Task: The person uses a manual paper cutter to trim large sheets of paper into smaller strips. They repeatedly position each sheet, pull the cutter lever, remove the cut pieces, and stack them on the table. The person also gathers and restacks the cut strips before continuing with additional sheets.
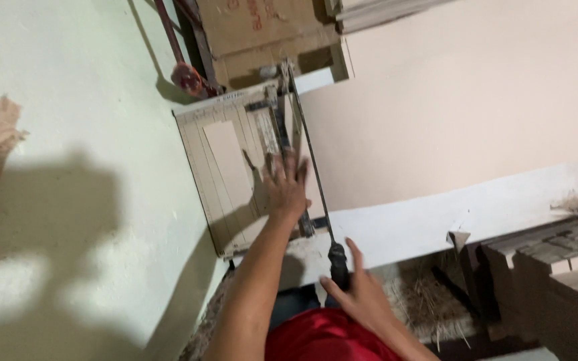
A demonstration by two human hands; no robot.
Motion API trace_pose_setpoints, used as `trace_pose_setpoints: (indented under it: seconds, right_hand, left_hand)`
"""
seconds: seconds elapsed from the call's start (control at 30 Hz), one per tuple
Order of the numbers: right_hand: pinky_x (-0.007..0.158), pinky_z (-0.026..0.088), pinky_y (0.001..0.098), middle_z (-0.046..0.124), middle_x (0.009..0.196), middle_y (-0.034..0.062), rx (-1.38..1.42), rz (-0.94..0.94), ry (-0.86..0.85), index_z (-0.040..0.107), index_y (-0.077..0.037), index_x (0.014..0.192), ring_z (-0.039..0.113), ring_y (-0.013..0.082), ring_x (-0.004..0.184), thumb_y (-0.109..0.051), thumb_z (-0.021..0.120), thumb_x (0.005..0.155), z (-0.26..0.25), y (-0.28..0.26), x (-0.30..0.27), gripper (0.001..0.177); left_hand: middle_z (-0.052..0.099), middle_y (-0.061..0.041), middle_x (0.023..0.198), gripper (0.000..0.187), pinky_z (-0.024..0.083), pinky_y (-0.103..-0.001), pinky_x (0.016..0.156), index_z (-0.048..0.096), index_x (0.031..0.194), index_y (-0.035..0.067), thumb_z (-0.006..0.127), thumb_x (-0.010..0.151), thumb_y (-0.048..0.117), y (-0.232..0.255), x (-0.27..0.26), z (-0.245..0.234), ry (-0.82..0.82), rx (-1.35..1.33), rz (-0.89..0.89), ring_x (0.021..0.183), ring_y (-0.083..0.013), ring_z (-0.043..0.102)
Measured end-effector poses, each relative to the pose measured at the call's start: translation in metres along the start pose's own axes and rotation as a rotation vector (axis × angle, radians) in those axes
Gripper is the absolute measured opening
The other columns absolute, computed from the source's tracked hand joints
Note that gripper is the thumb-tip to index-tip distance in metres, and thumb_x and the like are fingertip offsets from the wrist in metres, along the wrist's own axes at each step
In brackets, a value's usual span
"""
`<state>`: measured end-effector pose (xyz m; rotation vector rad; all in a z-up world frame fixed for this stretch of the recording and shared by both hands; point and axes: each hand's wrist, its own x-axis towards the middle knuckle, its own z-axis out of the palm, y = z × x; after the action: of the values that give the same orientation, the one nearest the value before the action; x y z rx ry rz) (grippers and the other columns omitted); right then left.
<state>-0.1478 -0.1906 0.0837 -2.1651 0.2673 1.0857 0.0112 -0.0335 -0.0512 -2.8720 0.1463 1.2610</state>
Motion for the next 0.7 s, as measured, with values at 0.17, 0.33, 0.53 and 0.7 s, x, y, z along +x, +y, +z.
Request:
trace_pose_setpoints:
  seconds: [0.17, 0.33, 0.53, 0.7]
  right_hand:
    - [0.081, 0.048, 0.0310, 0.076, 0.090, 0.0116, 0.316, 0.212, -0.111, 0.023, -0.041, 0.163, 0.062, 0.0191, 0.073, -0.059, 0.044, 0.087, -0.058, -0.025, -0.019, 0.081]
    - [0.066, 0.061, 0.0432, 0.077, 0.094, 0.0257, 0.724, 0.257, 0.138, 0.056, -0.014, 0.140, 0.075, 0.0349, 0.076, -0.053, 0.048, 0.098, -0.036, 0.086, 0.066, 0.058]
    - [0.079, 0.055, 0.0524, 0.058, 0.120, 0.0226, 1.140, 0.279, 0.379, 0.018, -0.011, 0.149, 0.067, 0.0388, 0.087, -0.055, 0.065, 0.101, -0.033, 0.148, 0.145, 0.080]
    - [0.051, 0.043, 0.0286, 0.042, 0.079, -0.0047, 1.473, 0.129, 0.409, 0.036, -0.017, 0.101, 0.054, 0.0197, 0.052, -0.035, 0.064, 0.107, -0.025, 0.188, 0.160, 0.034]
  left_hand:
    - [0.064, -0.014, 0.110, 0.029, 0.045, -0.045, 0.092, 0.068, 0.102, 0.009, 0.084, 0.078, 0.013, -0.011, 0.002, 0.044, 0.429, 0.174, 0.726, 0.098, -0.0298, 0.061]
    - [0.065, -0.003, 0.112, 0.013, 0.049, -0.045, 0.089, 0.067, 0.105, 0.020, 0.064, 0.093, 0.017, -0.034, -0.025, 0.078, 0.357, 0.300, 0.863, 0.100, -0.0249, 0.060]
    - [0.065, -0.006, 0.116, 0.014, 0.052, -0.046, 0.087, 0.072, 0.107, 0.018, 0.068, 0.095, 0.021, -0.098, -0.049, 0.052, 0.040, 0.469, 0.527, 0.110, -0.0292, 0.062]
    - [0.045, -0.013, 0.151, 0.051, 0.038, -0.052, 0.115, 0.045, 0.151, 0.020, 0.054, 0.104, 0.037, -0.095, -0.065, -0.010, 0.035, -0.001, 0.014, 0.144, -0.0348, 0.042]
